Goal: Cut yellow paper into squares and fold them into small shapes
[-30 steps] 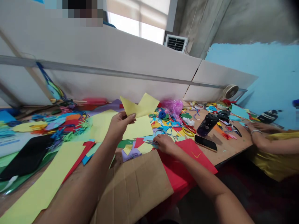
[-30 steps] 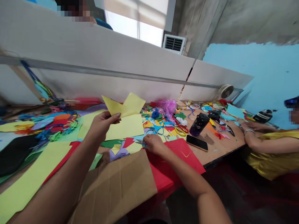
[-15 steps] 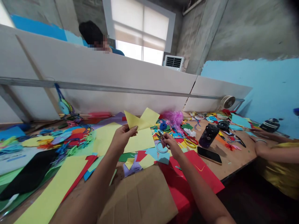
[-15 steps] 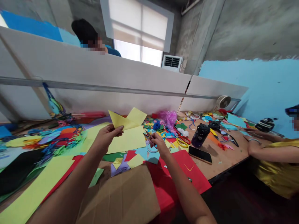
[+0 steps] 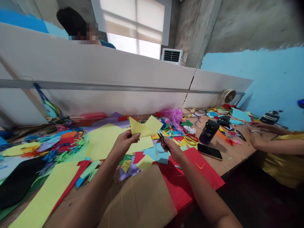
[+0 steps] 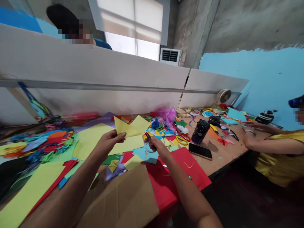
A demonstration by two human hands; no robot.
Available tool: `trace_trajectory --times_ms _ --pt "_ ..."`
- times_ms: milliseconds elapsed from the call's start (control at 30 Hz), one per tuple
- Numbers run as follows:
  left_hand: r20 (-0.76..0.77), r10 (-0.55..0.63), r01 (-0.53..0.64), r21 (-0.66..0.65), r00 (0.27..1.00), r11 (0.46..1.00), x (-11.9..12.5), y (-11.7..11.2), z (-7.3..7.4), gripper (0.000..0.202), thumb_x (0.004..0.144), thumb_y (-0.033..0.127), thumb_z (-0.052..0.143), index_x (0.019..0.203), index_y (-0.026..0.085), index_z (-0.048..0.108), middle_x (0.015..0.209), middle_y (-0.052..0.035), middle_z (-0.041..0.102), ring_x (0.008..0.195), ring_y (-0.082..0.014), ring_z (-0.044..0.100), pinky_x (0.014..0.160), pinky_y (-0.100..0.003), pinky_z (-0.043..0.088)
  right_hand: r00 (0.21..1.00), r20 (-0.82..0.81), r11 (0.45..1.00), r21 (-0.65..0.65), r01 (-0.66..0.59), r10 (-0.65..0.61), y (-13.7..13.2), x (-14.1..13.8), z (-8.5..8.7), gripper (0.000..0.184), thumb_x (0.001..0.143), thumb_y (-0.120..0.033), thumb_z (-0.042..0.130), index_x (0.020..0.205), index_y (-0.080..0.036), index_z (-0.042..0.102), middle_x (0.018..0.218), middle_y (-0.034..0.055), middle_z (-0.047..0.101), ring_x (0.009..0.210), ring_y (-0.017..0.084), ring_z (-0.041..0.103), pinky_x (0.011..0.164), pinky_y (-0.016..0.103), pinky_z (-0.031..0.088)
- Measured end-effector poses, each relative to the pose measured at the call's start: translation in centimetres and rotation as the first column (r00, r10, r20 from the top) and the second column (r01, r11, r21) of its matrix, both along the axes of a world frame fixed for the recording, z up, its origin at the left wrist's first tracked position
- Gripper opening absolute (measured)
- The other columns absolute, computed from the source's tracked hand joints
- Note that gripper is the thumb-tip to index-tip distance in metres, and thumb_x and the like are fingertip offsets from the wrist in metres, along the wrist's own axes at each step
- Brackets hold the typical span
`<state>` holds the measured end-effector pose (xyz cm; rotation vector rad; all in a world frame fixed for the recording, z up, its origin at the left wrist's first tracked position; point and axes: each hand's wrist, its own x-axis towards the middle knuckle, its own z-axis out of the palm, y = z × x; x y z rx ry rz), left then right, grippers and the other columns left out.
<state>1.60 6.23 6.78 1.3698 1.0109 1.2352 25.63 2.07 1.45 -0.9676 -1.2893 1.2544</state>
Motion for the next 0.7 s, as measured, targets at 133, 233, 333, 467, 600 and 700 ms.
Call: trace_trajectory --times_ms 133,233,333,467,600,700 --pt "-0.012 -0.014 0.014 -0.017 1.0 1.0 0.2 0.0 -0.3 0.043 0.055 0.054 0.085 0.073 0.018 0.07 0.065 -0.003 0.066 0.064 -0.018 0.058 0.063 -0.032 0.048 0.999 -0.033 0.998 -0.043 -0.043 0.041 -0.1 0.0 -0.1 0.05 0.082 -0.066 0.064 0.094 -0.018 0.067 0.073 0.0 0.052 0.059 0.012 0.038 0.051 0.027 0.024" --pt "-0.018 -0.016 0.015 -0.022 1.0 1.0 0.4 0.0 -0.4 0.043 0.054 0.054 0.085 0.074 0.018 0.07 0.065 -0.0028 0.065 0.064 -0.0177 0.058 0.063 -0.032 0.048 0.997 -0.018 0.997 -0.029 -0.071 0.071 -0.2 0.0 -0.1 0.049 0.085 -0.064 0.062 0.096 -0.017 0.067 0.068 -0.0025 0.047 0.056 0.011 0.034 0.05 0.026 0.021" --pt "-0.031 -0.017 0.016 -0.024 0.999 1.0 0.4 0.0 -0.5 0.046 0.053 0.055 0.085 0.073 0.017 0.07 0.064 -0.003 0.065 0.063 -0.0178 0.057 0.062 -0.032 0.047 0.996 -0.003 0.996 -0.024 -0.085 0.085 -0.4 0.0 0.0 0.046 0.086 -0.062 0.061 0.097 -0.017 0.066 0.065 -0.0041 0.043 0.055 0.011 0.033 0.05 0.027 0.02" --pt "-0.044 -0.023 0.022 -0.014 0.999 1.0 0.5 0.1 -0.7 0.047 0.053 0.056 0.085 0.074 0.016 0.071 0.064 -0.0033 0.065 0.063 -0.0175 0.057 0.062 -0.031 0.047 0.996 -0.012 0.994 -0.056 -0.09 0.089 -0.6 -0.1 0.5 0.045 0.084 -0.061 0.065 0.094 -0.017 0.065 0.062 -0.0056 0.039 0.054 0.01 0.03 0.051 0.027 0.017" --pt "-0.062 -0.026 0.026 -0.006 0.998 1.0 0.5 0.1 -0.8 0.046 0.054 0.055 0.084 0.074 0.015 0.07 0.063 -0.0026 0.065 0.062 -0.0168 0.057 0.062 -0.031 0.046 0.997 -0.014 0.995 -0.061 -0.08 0.079 -0.8 -0.1 1.0 0.046 0.081 -0.061 0.066 0.09 -0.016 0.065 0.06 -0.0067 0.035 0.053 0.01 0.027 0.052 0.028 0.015" --pt "-0.068 -0.04 0.039 -0.012 0.997 0.999 0.6 0.0 -0.7 0.045 0.055 0.054 0.084 0.075 0.015 0.07 0.063 -0.0017 0.065 0.063 -0.0162 0.056 0.062 -0.03 0.045 0.997 -0.005 0.996 -0.054 -0.077 0.077 -0.8 -0.2 1.1 0.046 0.081 -0.061 0.066 0.09 -0.015 0.066 0.058 -0.0069 0.035 0.053 0.01 0.026 0.053 0.028 0.014"
